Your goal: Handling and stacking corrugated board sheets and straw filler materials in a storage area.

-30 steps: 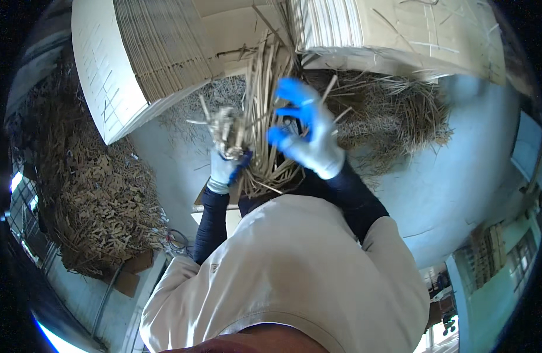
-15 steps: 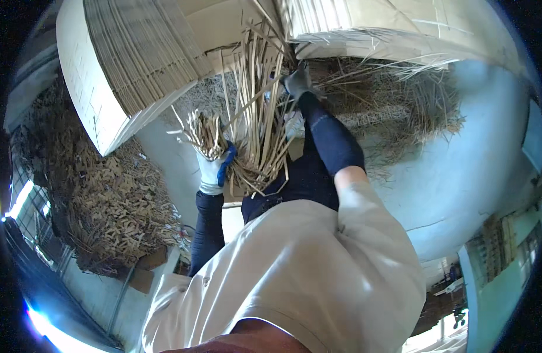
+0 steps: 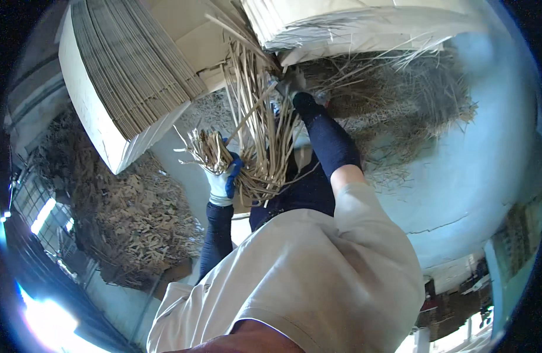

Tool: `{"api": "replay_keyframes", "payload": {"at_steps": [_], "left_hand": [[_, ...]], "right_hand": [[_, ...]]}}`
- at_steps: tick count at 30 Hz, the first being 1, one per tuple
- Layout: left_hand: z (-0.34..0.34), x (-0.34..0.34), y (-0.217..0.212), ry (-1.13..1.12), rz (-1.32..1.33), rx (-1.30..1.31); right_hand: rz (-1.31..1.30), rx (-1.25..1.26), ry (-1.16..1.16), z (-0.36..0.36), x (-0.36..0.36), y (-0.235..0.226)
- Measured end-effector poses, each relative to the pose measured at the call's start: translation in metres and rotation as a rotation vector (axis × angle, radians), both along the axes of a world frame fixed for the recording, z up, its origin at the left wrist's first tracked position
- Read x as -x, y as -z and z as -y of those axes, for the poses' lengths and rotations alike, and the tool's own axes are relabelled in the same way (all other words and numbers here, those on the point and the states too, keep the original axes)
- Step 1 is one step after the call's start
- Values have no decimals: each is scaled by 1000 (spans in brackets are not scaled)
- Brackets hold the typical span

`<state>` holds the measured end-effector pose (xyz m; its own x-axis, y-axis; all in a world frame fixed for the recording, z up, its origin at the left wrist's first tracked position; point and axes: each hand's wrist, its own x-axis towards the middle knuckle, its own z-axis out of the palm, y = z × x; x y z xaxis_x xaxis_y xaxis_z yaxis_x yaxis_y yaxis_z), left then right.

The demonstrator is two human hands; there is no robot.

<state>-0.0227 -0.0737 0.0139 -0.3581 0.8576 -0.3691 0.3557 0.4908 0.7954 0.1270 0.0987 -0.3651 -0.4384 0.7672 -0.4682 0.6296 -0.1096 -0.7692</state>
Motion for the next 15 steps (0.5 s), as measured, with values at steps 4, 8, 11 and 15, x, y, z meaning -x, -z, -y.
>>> {"api": "replay_keyframes", "payload": {"at_steps": [4, 8, 11, 15], "left_hand": [[-10, -22, -19, -284, 240, -16], [18, -3, 4, -12, -50, 41], [13, -3, 4, 8, 26, -6], [14, 25, 22, 216, -54, -8]], "right_hand": [[312, -517, 175, 9, 11, -36], [342, -305, 326, -4, 11, -89], [282, -186, 433, -3, 20, -70], [119, -246, 600, 3, 36, -19]]}}
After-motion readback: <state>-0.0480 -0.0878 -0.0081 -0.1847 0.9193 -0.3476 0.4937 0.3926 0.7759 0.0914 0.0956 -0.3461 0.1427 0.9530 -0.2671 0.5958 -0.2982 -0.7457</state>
